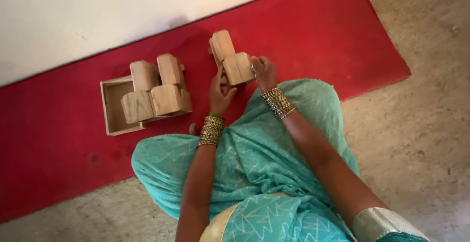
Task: The person sits on the floor and wipes wooden puzzle pieces and an open wooden box one at a time using a small cloth or tissue, turning each piece over to clean its surfaces and setting cleaned pieces on the mat.
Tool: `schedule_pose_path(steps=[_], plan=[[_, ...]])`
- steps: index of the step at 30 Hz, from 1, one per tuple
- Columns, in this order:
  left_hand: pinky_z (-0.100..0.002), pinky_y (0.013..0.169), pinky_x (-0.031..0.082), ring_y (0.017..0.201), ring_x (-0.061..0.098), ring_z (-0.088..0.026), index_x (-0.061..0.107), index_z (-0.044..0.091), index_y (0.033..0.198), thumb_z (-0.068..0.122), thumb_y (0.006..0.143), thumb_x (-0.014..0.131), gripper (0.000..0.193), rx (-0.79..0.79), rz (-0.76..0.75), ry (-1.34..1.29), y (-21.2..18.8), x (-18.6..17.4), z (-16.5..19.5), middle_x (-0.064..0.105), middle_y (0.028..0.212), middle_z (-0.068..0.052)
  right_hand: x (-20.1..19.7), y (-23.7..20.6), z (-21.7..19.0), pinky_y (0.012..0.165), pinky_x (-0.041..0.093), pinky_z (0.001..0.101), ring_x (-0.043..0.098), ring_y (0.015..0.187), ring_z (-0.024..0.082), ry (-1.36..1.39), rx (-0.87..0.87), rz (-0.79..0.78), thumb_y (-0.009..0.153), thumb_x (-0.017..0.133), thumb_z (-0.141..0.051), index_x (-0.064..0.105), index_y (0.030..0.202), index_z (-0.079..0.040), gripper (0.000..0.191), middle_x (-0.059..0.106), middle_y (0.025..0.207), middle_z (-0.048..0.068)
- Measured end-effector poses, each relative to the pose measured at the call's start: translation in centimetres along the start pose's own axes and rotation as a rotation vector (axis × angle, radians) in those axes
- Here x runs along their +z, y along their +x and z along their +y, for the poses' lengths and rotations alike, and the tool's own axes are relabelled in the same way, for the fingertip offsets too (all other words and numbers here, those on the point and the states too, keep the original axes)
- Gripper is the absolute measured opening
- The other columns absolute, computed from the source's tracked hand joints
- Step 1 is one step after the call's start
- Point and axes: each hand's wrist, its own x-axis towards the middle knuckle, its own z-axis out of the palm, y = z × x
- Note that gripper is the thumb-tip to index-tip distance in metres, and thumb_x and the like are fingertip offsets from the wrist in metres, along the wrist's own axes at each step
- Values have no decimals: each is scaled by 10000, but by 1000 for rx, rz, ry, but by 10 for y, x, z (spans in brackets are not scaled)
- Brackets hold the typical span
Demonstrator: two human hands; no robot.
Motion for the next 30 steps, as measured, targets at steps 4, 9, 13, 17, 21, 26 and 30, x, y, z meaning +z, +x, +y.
schedule_pose_path(steps=[4, 9, 13, 17, 21, 26, 30], plan=[[-342, 950, 587, 1192, 653, -256, 343, 98, 1589, -40, 802, 785, 913, -192, -28, -133, 4, -9, -6, 601, 1417, -132, 1, -18, 3, 474, 459, 270, 573, 510, 86, -64, 181, -69, 990, 627, -527, 598, 699, -109, 510, 585, 591, -18], [-344, 971, 584, 1218, 664, -240, 352, 91, 1607, -51, 854, 751, 864, -193, -67, -244, 4, -10, -16, 614, 1443, -135, 24, -45, 3, 368, 342, 283, 450, 450, 100, 354, 573, -229, 973, 679, -536, 557, 762, -137, 468, 531, 618, -22], [-355, 1005, 570, 1234, 650, -242, 280, 88, 1613, -18, 843, 759, 913, -131, -178, -168, 0, -9, -10, 585, 1456, -136, 47, -49, -4, 503, 553, 326, 659, 580, 156, 703, 597, 51, 928, 746, -370, 688, 1013, -47, 339, 702, 767, 46], [-455, 1072, 485, 1311, 563, -368, 334, 90, 1580, 71, 746, 853, 983, 200, -129, 425, -4, -38, 6, 546, 1481, -207, 44, -30, -15, 481, 502, 312, 651, 622, 148, 792, 545, 99, 914, 766, -352, 654, 1144, -80, 373, 698, 845, 32], [-538, 1141, 377, 1360, 455, -365, 290, 148, 1610, 243, 730, 874, 1061, 95, -191, 877, -4, -100, 10, 479, 1501, -153, 12, 4, -25, 651, 619, 328, 727, 805, 199, 1113, 712, 100, 928, 758, -265, 624, 1184, -64, 352, 719, 984, 67], [-636, 1133, 252, 1447, 331, -362, 250, 250, 1607, 375, 696, 881, 1115, -132, -256, 1164, -6, -151, -8, 363, 1621, -90, -46, 42, -33, 529, 594, 371, 687, 692, 213, 999, 438, 125, 852, 776, -249, 645, 1167, -67, 386, 678, 883, 73], [-656, 1120, 246, 1462, 340, -362, 240, 244, 1633, 395, 614, 920, 1234, -31, -237, 1359, 2, -154, -13, 405, 1586, -91, -88, 58, -35, 442, 551, 415, 632, 591, 256, 892, 414, 217, 892, 806, -303, 603, 1121, -51, 396, 619, 812, 98]])
